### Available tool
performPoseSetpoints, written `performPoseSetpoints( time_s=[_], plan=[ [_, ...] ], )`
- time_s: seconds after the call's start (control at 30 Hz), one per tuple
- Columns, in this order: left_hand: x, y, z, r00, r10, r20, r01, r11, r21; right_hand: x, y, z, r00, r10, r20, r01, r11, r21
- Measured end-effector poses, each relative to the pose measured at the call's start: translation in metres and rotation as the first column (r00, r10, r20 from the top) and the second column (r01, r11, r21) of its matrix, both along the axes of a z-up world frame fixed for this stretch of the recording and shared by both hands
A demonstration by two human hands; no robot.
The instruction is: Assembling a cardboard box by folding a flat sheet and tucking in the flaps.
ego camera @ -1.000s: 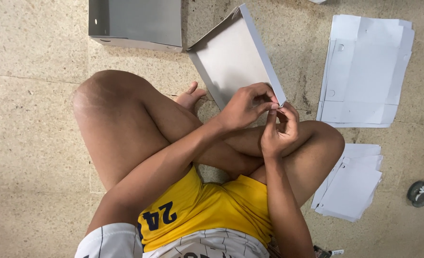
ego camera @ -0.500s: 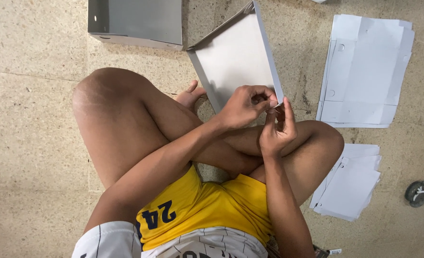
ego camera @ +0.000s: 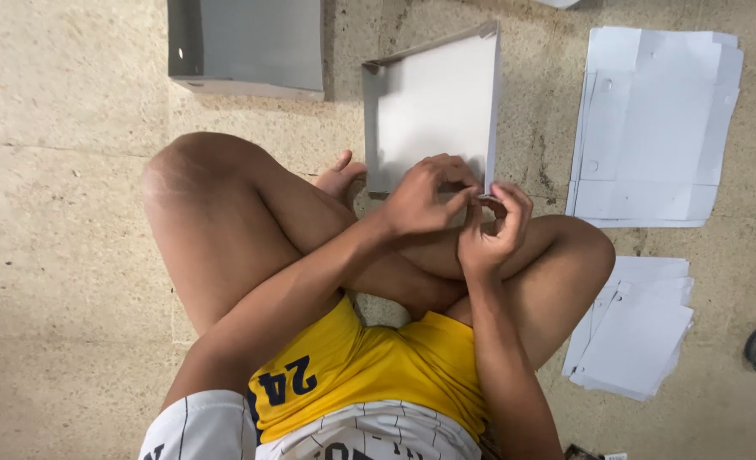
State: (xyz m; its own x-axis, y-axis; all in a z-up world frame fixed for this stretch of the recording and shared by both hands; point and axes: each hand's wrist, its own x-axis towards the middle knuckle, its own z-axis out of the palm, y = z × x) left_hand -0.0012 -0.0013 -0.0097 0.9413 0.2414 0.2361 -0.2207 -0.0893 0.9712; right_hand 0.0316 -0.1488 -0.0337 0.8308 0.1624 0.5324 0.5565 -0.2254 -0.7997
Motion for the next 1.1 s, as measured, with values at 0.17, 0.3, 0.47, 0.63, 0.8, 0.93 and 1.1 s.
performPoseSetpoints(
  time_s=[0.17, 0.3, 0.47, 0.63, 0.8, 0.93, 1.1],
  plan=[
    [-0.001, -0.005, -0.025, 0.996, -0.079, 0.044, 0.069, 0.977, 0.199, 0.007, -0.006, 0.024, 0.979, 0.136, 0.155, -0.084, 0.95, -0.3],
    [-0.004, -0.008, -0.053, 0.99, 0.013, -0.138, 0.042, 0.922, 0.386, 0.002, -0.009, 0.023, 0.987, 0.135, 0.088, -0.09, 0.913, -0.397],
    [-0.005, 0.028, -0.027, 0.917, 0.138, -0.375, 0.214, 0.621, 0.754, 0.027, -0.014, 0.017, 0.954, 0.178, -0.24, -0.294, 0.697, -0.654],
    [-0.012, 0.102, -0.082, 0.857, 0.297, -0.422, 0.365, 0.23, 0.902, 0.072, -0.03, 0.001, 0.934, 0.218, -0.285, -0.358, 0.51, -0.783],
    [-0.019, 0.108, -0.078, 0.83, 0.26, -0.493, 0.366, 0.413, 0.834, 0.101, -0.03, -0.04, 0.896, 0.127, -0.426, -0.434, 0.456, -0.777],
    [-0.001, 0.094, -0.073, 0.87, 0.25, -0.425, 0.342, 0.314, 0.886, 0.1, -0.026, -0.034, 0.869, 0.098, -0.485, -0.459, 0.526, -0.716],
    [0.003, 0.093, -0.071, 0.891, 0.288, -0.35, 0.336, 0.1, 0.937, 0.105, -0.019, -0.027, 0.86, 0.13, -0.494, -0.483, 0.522, -0.703]
  ],
)
